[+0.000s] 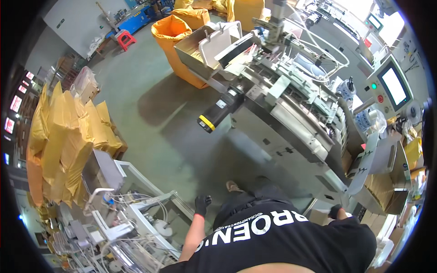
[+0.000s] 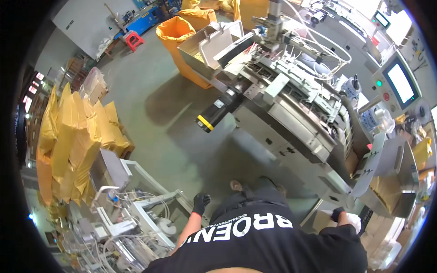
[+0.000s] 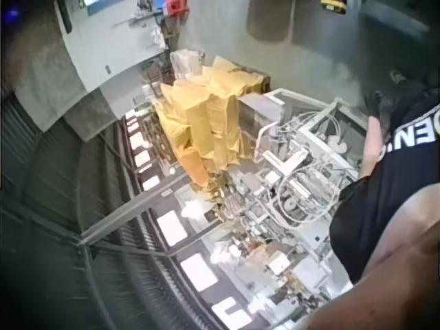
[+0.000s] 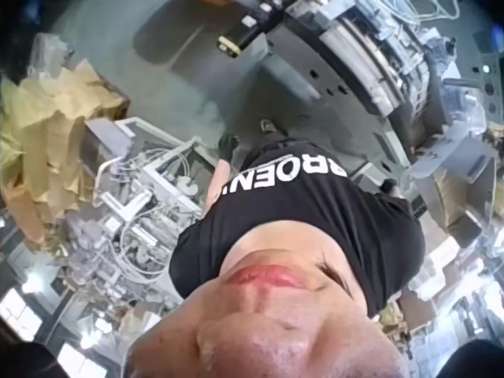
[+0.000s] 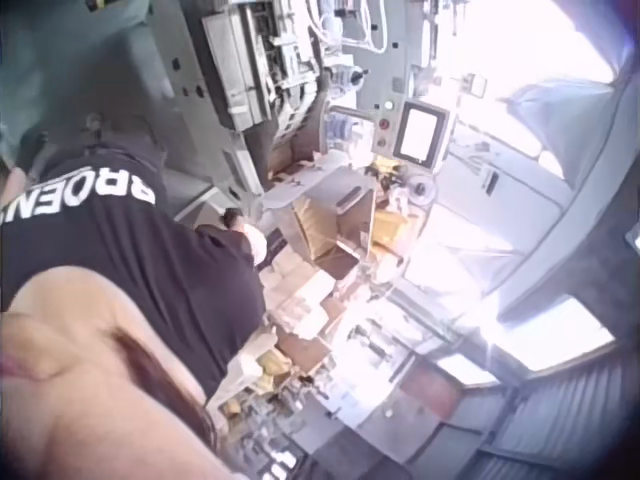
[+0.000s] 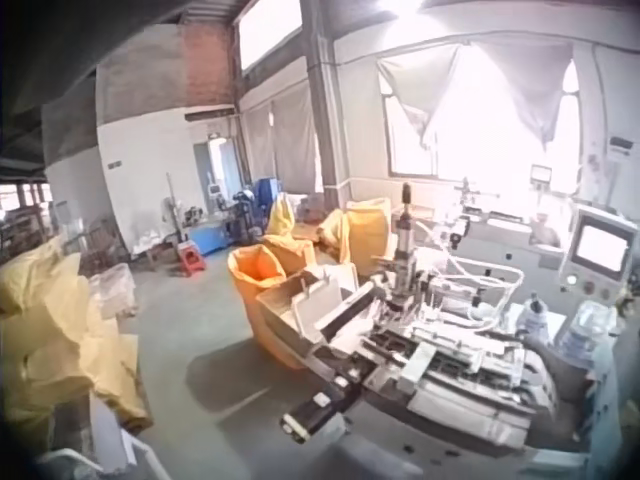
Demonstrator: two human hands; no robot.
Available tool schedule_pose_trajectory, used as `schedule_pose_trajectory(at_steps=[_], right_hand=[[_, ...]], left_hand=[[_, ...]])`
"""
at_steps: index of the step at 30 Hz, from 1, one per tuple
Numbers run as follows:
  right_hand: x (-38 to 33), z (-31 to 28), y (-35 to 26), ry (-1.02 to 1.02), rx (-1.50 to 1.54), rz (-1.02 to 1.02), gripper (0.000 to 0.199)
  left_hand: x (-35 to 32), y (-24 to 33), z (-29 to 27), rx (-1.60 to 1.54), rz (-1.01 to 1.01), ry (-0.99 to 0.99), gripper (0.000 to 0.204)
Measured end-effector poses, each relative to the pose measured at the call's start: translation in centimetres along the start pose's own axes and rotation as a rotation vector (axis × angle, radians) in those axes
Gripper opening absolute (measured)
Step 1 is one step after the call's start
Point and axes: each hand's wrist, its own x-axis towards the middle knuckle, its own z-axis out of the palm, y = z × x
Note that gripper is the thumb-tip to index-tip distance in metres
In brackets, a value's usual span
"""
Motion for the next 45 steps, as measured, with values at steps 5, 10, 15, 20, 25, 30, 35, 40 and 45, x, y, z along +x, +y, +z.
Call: schedule_pose_trajectory(at_steps=[5,10,15,20,25,30,35,40,45], right_hand=[[3.4,-27.1,-18.8,0.157,0.993,-0.203,0.027],[4.8,-54.5,-32.6,0.581,1.244,-0.463,0.023],[8.0,-71.9,-40.8,1.038,1.023,-0.840,0.026],[13.4,-83.3,-46.1,0.992,0.857,-0.753,0.023],[18.8,-90.9,-48.3,1.042,0.718,-0.693,0.025],[21.9,-95.6,-48.8,0.965,0.852,-0.495,0.026],[20.7,-98.3,-48.5,0.898,0.964,-0.225,0.027],[18.9,-99.4,-48.1,0.858,1.080,-0.043,0.030],[20.6,-101.6,-46.1,0.821,1.201,0.085,0.032]], left_hand=[[2.9,6.4,-2.3,-0.044,-0.095,0.020,0.014],[7.8,14.2,-3.1,0.032,-0.123,-0.060,0.023],[9.6,24.5,-4.2,0.411,0.318,-0.157,0.031],[11.1,33.6,-8.5,0.716,0.399,-0.143,0.031],[17.2,39.0,-15.6,1.553,0.912,-0.224,0.029],[27.9,47.3,-18.3,1.703,0.867,-0.407,0.023],[38.5,61.6,-12.5,1.683,1.171,-0.612,0.019],[47.2,72.3,-4.2,0.462,-0.024,-0.187,0.018],[51.6,77.1,6.4,0.708,-0.056,-0.223,0.022]])
